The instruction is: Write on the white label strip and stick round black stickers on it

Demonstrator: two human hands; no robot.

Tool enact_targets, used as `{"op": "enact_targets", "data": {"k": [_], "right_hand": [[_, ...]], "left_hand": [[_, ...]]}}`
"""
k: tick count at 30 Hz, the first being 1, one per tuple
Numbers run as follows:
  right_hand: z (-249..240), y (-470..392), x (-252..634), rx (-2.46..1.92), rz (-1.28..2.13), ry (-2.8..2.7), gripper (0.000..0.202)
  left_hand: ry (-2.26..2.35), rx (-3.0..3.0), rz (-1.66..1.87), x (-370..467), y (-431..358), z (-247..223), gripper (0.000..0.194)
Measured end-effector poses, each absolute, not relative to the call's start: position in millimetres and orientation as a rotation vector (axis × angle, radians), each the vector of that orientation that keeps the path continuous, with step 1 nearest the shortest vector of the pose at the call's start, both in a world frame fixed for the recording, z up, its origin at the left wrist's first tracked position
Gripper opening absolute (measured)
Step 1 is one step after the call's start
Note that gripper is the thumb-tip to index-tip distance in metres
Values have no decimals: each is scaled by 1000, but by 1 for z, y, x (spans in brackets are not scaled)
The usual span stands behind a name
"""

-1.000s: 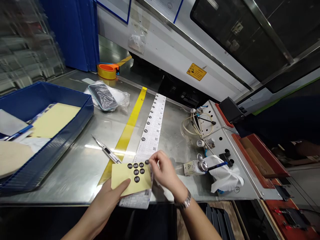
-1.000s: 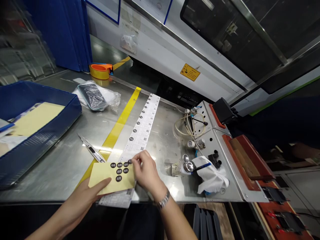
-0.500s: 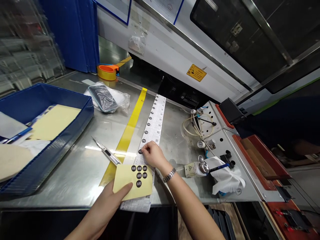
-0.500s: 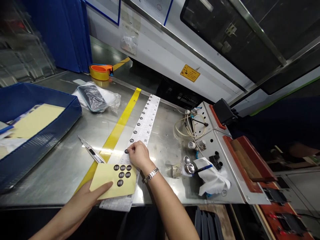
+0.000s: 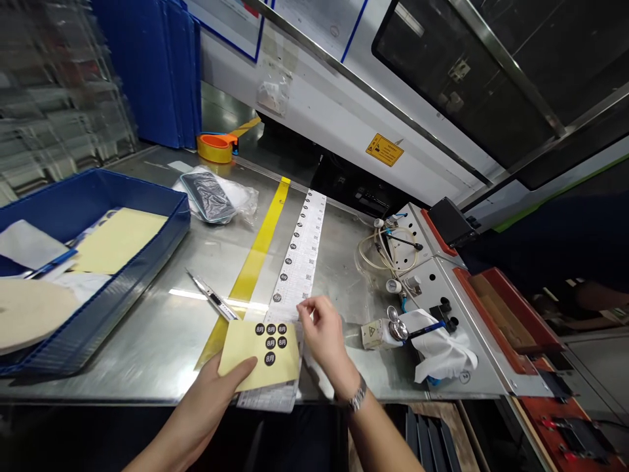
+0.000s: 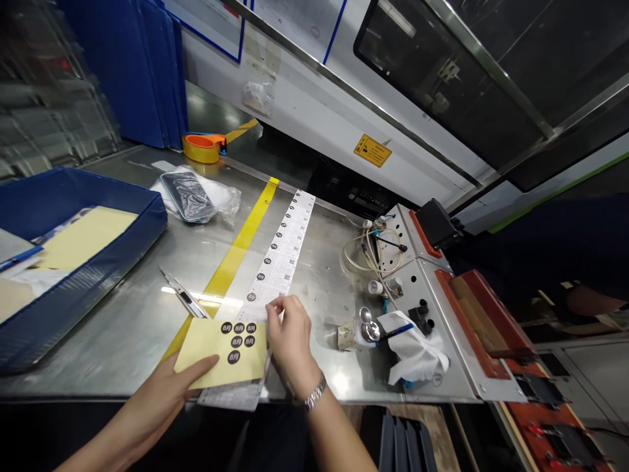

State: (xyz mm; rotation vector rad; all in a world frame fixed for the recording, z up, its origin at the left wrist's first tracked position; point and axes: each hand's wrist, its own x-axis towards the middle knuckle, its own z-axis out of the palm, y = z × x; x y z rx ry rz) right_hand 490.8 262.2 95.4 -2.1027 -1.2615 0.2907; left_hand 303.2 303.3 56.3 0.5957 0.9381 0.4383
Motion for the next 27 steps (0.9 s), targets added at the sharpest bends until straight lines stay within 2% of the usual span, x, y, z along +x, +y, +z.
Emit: {"op": "enact_targets", "data": {"k": [5, 8, 14, 27], "right_hand": [[87, 216, 461, -1765, 568, -1321, 12], [79, 210, 455, -1748, 563, -1302, 17], [81, 211, 459, -1758, 580, -1344, 19], [93, 207, 458, -1781, 604, -1439, 14]], "left_hand": [[927, 645, 435, 304, 302, 61, 85], [927, 744, 441, 302, 301, 59, 83], [977, 978, 376, 299, 299, 55, 65], [948, 1016, 366, 295, 301, 62, 59]]}}
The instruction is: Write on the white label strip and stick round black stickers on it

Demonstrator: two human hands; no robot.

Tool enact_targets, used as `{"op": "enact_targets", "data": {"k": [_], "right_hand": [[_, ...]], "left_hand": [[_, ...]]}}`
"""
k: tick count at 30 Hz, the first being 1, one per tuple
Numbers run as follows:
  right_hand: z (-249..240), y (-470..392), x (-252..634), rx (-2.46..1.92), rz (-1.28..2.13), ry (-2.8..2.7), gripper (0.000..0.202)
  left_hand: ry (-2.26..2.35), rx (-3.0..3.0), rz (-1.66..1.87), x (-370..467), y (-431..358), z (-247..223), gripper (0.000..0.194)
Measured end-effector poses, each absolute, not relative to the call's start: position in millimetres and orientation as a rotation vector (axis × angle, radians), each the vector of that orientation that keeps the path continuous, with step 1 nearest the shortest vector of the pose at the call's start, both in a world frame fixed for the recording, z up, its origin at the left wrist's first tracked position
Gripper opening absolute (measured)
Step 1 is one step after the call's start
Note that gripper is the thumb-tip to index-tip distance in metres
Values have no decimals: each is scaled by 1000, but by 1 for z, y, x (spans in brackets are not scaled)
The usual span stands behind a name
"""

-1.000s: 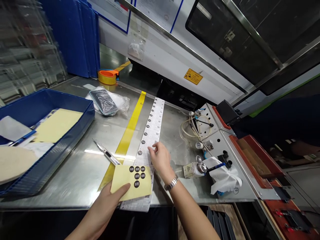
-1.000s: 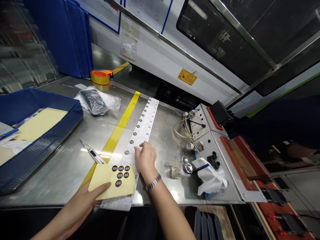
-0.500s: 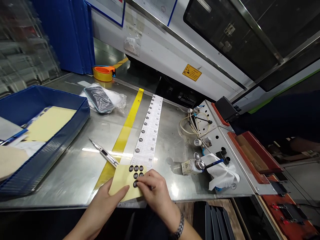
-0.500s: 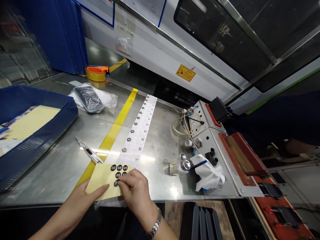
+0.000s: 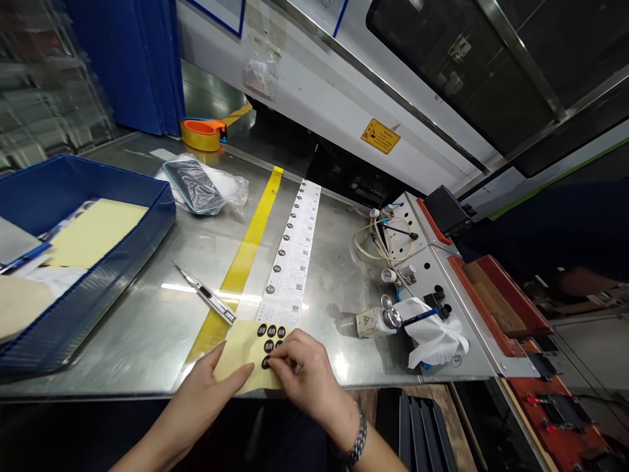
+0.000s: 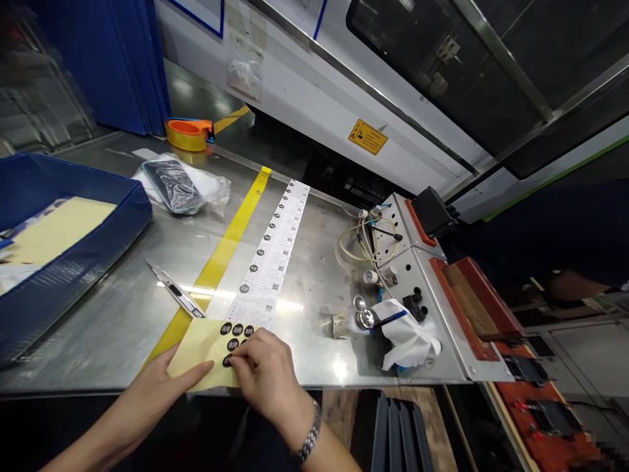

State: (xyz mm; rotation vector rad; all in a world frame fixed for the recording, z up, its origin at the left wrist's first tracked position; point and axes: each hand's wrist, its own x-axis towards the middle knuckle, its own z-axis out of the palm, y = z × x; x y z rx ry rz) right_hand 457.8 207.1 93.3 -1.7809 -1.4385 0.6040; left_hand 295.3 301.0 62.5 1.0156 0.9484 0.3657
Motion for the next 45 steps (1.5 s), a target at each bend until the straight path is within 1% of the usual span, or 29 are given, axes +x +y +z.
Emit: {"op": "enact_targets", "data": {"k": [4, 8, 13, 16, 19, 21, 24, 26, 27, 30, 34, 43, 45], "right_hand": [[99, 209, 460, -1777, 732, -1352, 19], [104, 211, 460, -1777, 812, -1344, 14], [103, 210, 456, -1809, 732, -1355, 12], [104, 205, 454, -1796, 633, -1445, 11], [111, 205, 460, -1737, 608, -1457, 9], [115, 213, 470, -1746, 580, -1349, 9], [114, 236, 488, -1859, 560, -1227, 10], [106, 255, 495, -1942, 658, -1211, 9], [100, 264, 496, -1970, 720, -1211, 9], [83, 283, 492, -2013, 832, -1227, 10], [71, 290, 486, -2063, 839, -1252, 10], [72, 290, 478, -2176, 712, -1359, 11], [75, 290, 474, -2217, 655, -1358, 4]], "left_hand": [[939, 1031, 369, 295, 303, 63, 59], [926, 1066, 394, 294, 304, 62, 63], [867, 933, 374, 295, 302, 57, 66], [903, 815, 393, 299, 300, 55, 69], [943, 772, 402, 301, 300, 54, 71], [955, 862, 362, 301, 299, 53, 64], [906, 1185, 309, 296, 298, 51, 36], [838, 1364, 299, 292, 296, 50, 19], [807, 1410, 289, 290, 296, 50, 17], [732, 1428, 233, 286, 296, 50, 18], [659, 1354, 150, 285, 297, 49, 18], [649, 1347, 184, 285, 297, 44, 17], [649, 1356, 192, 285, 299, 46, 17]]}}
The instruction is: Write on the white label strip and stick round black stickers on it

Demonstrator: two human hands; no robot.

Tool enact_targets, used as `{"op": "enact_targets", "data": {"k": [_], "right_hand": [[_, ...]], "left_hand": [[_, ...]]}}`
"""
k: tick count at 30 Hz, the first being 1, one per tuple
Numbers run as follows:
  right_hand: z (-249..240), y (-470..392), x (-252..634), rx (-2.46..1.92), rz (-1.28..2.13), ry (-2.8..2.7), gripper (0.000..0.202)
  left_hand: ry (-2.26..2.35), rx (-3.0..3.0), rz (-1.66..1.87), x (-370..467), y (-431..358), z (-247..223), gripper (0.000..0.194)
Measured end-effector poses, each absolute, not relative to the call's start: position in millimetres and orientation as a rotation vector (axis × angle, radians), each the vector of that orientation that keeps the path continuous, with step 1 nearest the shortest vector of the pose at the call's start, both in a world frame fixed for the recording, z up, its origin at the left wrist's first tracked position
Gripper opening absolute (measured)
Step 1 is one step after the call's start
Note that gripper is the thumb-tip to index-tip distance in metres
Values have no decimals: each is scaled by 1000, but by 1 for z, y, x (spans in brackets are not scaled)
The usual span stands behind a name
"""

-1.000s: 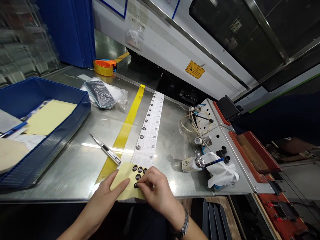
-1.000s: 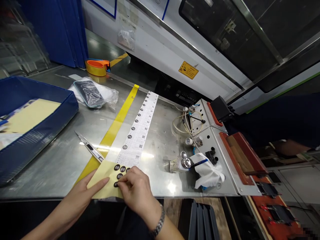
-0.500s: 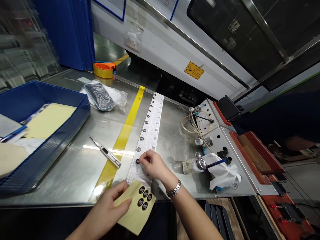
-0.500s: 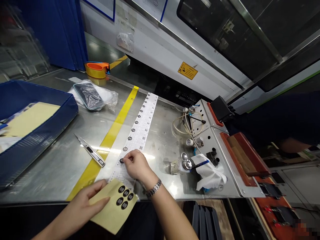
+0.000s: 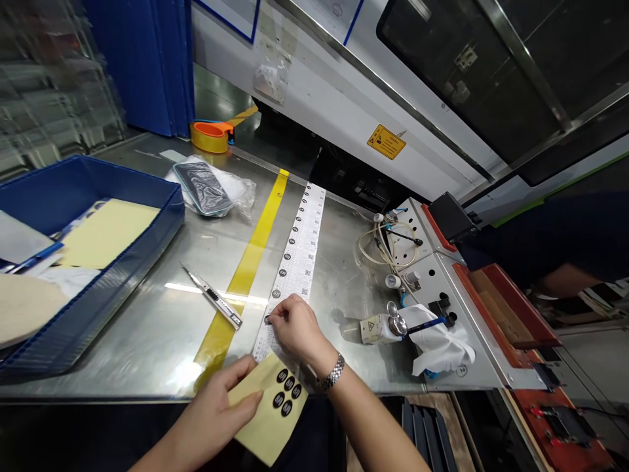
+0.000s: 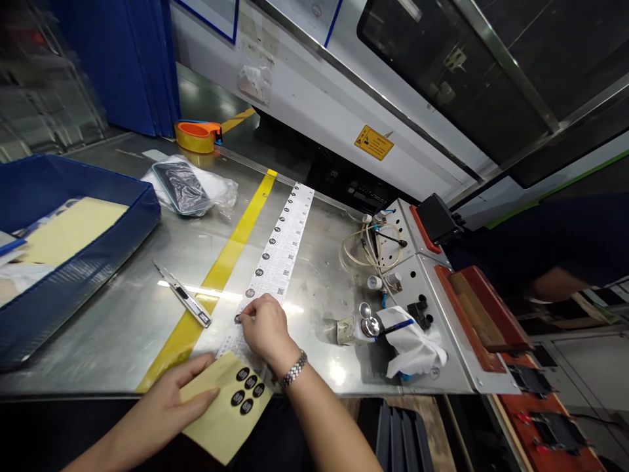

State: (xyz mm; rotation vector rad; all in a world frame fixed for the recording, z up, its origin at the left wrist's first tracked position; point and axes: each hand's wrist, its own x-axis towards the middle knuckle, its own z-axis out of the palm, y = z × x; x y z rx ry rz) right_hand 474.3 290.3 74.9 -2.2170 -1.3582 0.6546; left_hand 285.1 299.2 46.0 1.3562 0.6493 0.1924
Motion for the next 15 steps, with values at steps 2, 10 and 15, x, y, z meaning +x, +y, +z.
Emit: {"op": "enact_targets", "data": {"k": [2, 10, 15], "right_hand": [[77, 289, 472, -2304, 475, -1360, 28], [53, 293, 499, -2488, 15, -1414, 103], [56, 334, 528, -2504, 5, -1363, 96]], "left_hand": [[646, 1368, 208, 285, 301, 48, 15], [720, 863, 300, 286, 287, 66, 43], [869, 677, 350, 293, 294, 69, 66]]}}
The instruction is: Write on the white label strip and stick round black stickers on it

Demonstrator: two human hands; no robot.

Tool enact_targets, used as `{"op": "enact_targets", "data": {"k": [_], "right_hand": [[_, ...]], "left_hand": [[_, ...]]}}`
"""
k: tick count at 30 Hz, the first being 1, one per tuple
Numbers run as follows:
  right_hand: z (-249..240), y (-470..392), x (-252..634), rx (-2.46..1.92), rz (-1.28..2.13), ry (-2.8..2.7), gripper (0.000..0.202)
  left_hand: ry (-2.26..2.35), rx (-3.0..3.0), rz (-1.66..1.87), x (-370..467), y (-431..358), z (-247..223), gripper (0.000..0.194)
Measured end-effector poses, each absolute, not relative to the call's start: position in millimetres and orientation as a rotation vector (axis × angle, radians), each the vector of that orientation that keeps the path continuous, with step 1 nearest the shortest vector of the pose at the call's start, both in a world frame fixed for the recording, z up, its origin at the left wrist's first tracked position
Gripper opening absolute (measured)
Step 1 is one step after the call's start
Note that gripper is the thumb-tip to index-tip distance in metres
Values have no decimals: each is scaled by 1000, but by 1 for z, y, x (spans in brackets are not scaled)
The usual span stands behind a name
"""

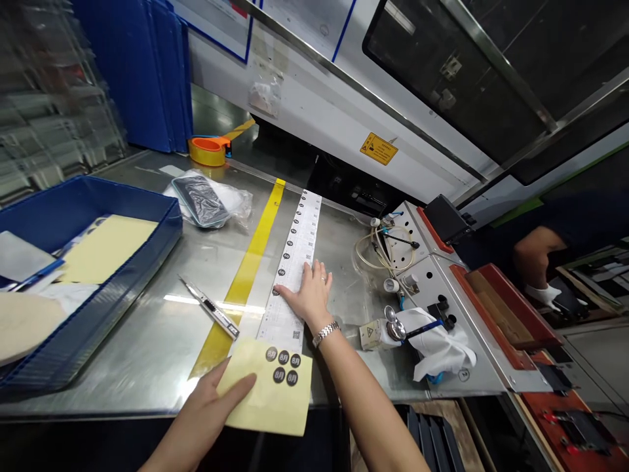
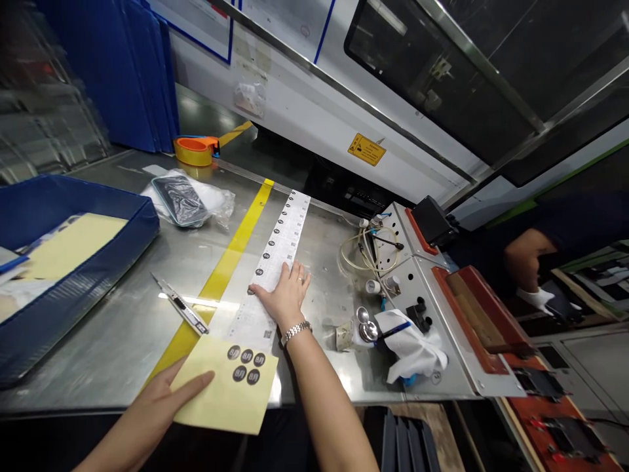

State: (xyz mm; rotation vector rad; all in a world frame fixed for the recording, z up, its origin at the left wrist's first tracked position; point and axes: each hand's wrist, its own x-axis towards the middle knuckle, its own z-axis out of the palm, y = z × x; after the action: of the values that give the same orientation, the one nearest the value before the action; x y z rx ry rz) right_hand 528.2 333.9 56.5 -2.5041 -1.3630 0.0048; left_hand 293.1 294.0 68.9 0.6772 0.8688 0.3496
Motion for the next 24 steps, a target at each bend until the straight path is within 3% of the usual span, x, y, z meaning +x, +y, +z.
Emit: {"op": "enact_targets", "data": {"k": [3, 8, 15, 24], "right_hand": [[72, 335, 526, -2409, 9, -1385, 81], [94, 267, 488, -1927, 199, -1419, 13], [97, 213, 453, -1735, 493, -1404, 14], [88, 214, 453, -1729, 285, -1605, 14]], "left_hand": [[882, 559, 433, 296, 298, 65, 75], [904, 512, 483, 294, 295, 58, 89], [900, 584, 490, 290, 294, 50, 95], [910, 688, 447, 289, 295, 54, 73]]}}
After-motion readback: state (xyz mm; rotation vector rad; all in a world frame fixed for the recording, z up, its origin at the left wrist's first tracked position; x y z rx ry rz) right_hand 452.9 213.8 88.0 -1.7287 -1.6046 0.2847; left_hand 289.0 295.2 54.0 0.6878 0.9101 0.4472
